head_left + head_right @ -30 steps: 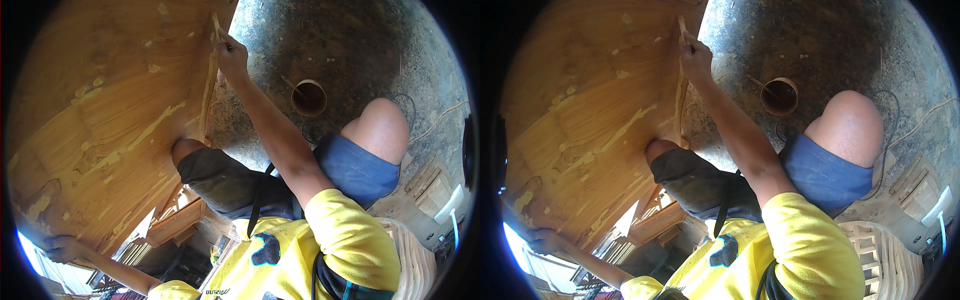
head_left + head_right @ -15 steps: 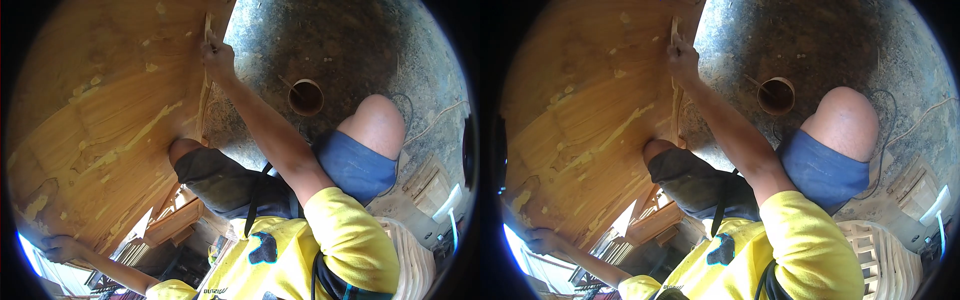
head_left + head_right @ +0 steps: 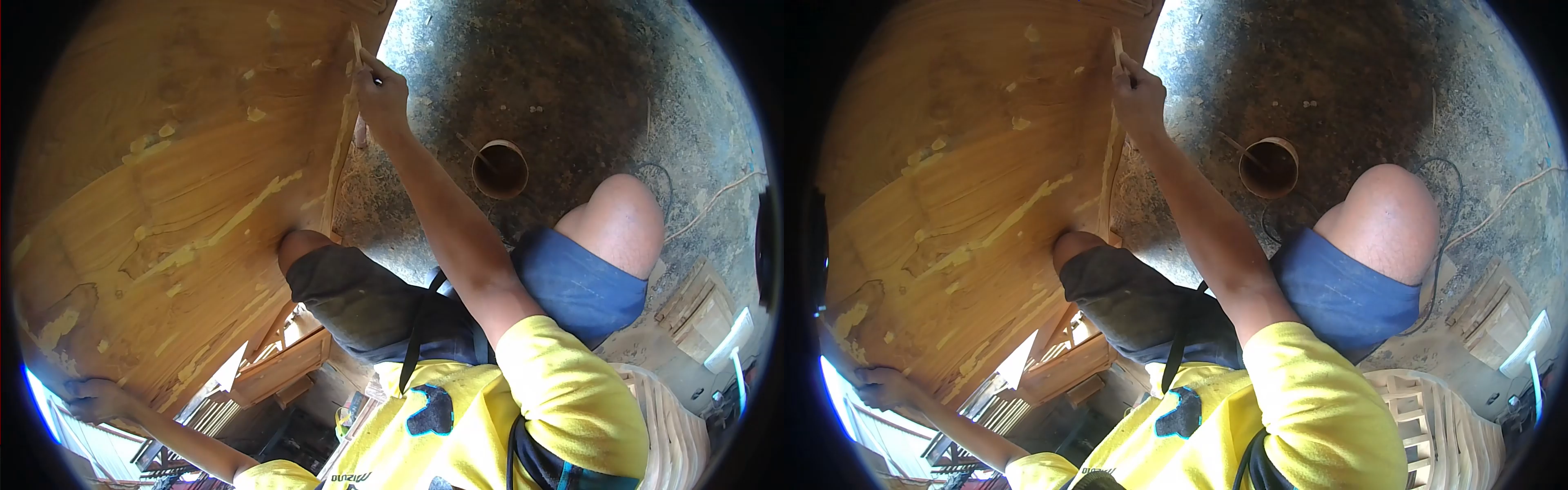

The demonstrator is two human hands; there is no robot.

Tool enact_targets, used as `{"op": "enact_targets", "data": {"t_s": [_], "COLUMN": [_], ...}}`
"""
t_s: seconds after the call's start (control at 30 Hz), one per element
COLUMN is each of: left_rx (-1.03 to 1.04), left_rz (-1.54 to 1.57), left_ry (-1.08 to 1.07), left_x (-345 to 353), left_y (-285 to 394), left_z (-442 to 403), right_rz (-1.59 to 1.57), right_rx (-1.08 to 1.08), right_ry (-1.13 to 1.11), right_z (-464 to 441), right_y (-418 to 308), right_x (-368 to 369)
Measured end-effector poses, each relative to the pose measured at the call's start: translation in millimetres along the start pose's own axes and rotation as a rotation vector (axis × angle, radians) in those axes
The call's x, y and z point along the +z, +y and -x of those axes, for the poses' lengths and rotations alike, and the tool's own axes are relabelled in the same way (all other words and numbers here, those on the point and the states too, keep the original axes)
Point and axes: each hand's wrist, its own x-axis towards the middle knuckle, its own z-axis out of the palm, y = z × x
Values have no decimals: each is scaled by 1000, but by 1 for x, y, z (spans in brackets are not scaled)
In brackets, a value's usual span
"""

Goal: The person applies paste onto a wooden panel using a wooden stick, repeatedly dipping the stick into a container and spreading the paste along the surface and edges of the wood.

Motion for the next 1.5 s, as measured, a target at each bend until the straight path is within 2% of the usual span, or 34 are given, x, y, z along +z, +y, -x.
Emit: {"op": "enact_targets", "data": {"t_s": [0.07, 0.13, 0.23, 0.33, 0.43, 0.5, 0.63, 0.7, 0.83, 0.9, 0.97, 1.07, 1.13, 1.23, 1.3, 1.37, 1.4, 1.5], "left_rx": [-30, -64, -26, -15, 66, 38, 3, -4, 2, -7, -12, -28, -38, -28, -27, 4, 21, 67], "left_rz": [-12, -17, -3, 112, 184, 87, 4, -6, -18, -26, -30, -25, -12, -12, -36, -3, 16, 18], "left_ry": [-1, 5, 10, -7, -17, 12, 40, 40, 36, 35, 35, -3, -57, 24, 28, 68, 86, 123], "left_x": [3, 3, -15, -25, -6, 10, 21, 22, 25, 26, 29, 34, 27, 21, 32, 31, 32, 40], "left_y": [-3, 4, 27, 43, 16, -7, -30, -34, -40, -46, -54, -67, -51, -40, -59, -55, -57, -71], "left_z": [1, -1, 0, -1, -7, -9, -9, -6, -7, -5, -5, -5, -6, -3, -3, -2, -3, -5], "right_rz": [-5, 260, 78, 138, 149, 150, 222, 296, 398, 398, 292, 317, 336, 291, 290, 401, 321, 226], "right_rx": [-63, -106, -52, -45, -33, -68, 10, -147, -138, -140, 14, -18, -83, -65, -81, -71, -1, 14], "right_ry": [17, -37, -29, 57, -15, -18, -3, 81, 6, 5, 21, 62, 84, 23, 31, 46, 27, 30], "right_z": [4, 12, 15, 5, -14, -11, -6, -16, -25, -15, -5, -6, -15, -28, -19, -5, 3, 13], "right_y": [6, -3, 4, 9, 29, 42, 27, 29, 37, 41, 43, 39, 43, 56, 68, 69, 67, 68], "right_x": [3, 5, -5, -20, -23, -21, -32, -36, -44, -47, -52, -52, -51, -49, -46, -51, -55, -52]}}
